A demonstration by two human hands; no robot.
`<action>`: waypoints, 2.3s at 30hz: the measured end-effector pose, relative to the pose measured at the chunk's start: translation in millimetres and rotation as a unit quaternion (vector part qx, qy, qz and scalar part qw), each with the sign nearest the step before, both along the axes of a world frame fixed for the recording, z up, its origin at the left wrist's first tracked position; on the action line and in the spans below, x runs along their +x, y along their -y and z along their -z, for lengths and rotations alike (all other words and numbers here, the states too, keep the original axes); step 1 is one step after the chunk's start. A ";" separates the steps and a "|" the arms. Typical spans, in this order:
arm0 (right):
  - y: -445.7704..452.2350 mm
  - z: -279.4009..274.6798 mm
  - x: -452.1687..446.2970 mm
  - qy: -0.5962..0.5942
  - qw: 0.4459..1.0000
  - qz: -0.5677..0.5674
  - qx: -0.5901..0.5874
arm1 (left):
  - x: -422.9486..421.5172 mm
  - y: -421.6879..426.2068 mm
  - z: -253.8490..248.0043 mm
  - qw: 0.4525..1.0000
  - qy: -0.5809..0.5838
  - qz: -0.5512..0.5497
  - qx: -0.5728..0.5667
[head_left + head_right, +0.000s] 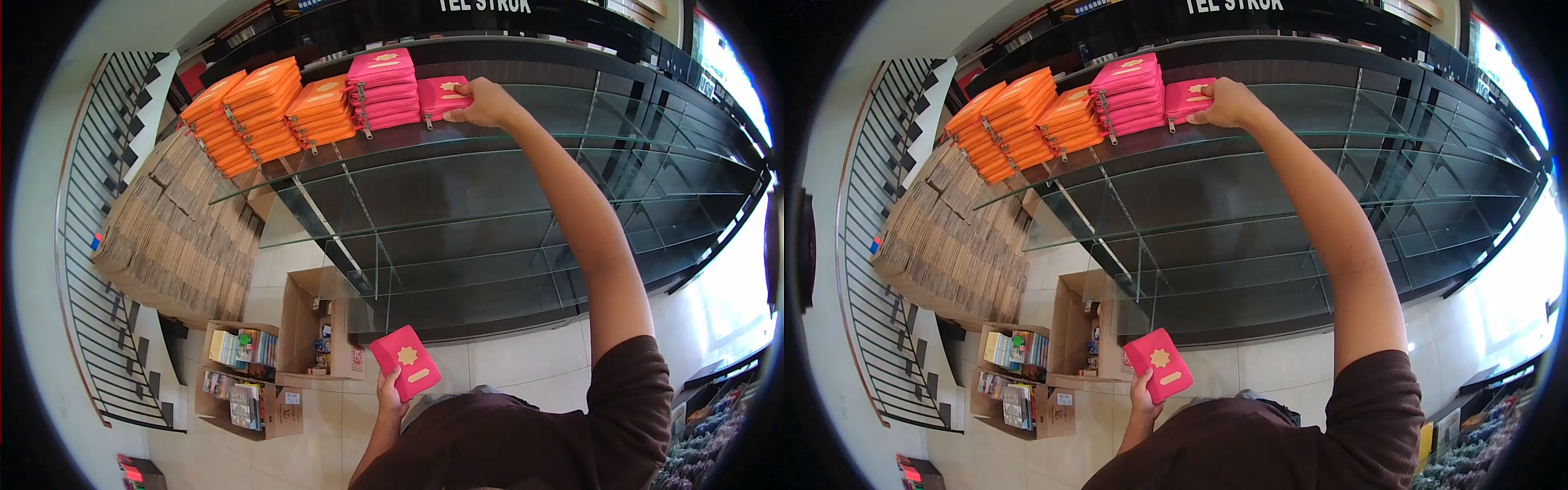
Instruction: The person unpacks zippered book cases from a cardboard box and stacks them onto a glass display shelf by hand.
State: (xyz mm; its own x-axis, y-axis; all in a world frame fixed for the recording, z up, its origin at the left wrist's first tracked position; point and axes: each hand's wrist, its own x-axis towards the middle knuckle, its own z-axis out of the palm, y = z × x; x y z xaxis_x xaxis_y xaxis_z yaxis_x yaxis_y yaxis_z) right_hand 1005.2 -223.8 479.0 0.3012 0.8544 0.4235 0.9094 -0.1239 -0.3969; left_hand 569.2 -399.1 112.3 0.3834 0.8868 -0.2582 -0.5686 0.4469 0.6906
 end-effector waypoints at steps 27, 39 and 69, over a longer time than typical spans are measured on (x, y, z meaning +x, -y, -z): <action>239.3 260.7 -175.8 -0.688 0.672 -0.273 -0.004 | 66.1 -40.7 -82.8 0.968 0.085 0.164 0.170; 146.8 3.8 -49.8 -0.507 0.811 -0.230 0.181 | 25.0 -46.1 -84.3 0.942 -0.062 0.225 0.241; 4.3 -27.5 7.5 -0.457 0.887 -0.048 0.052 | -20.4 -38.9 -62.7 0.966 -0.110 0.087 0.215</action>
State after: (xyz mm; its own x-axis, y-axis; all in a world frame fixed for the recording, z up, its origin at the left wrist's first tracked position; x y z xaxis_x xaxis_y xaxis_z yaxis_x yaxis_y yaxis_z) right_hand 1012.7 -228.1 506.5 0.4877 0.8649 0.1184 0.2073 0.0170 -0.9781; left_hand 548.9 -360.2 175.0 0.5146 0.8570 0.0279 -0.3289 0.1673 0.9294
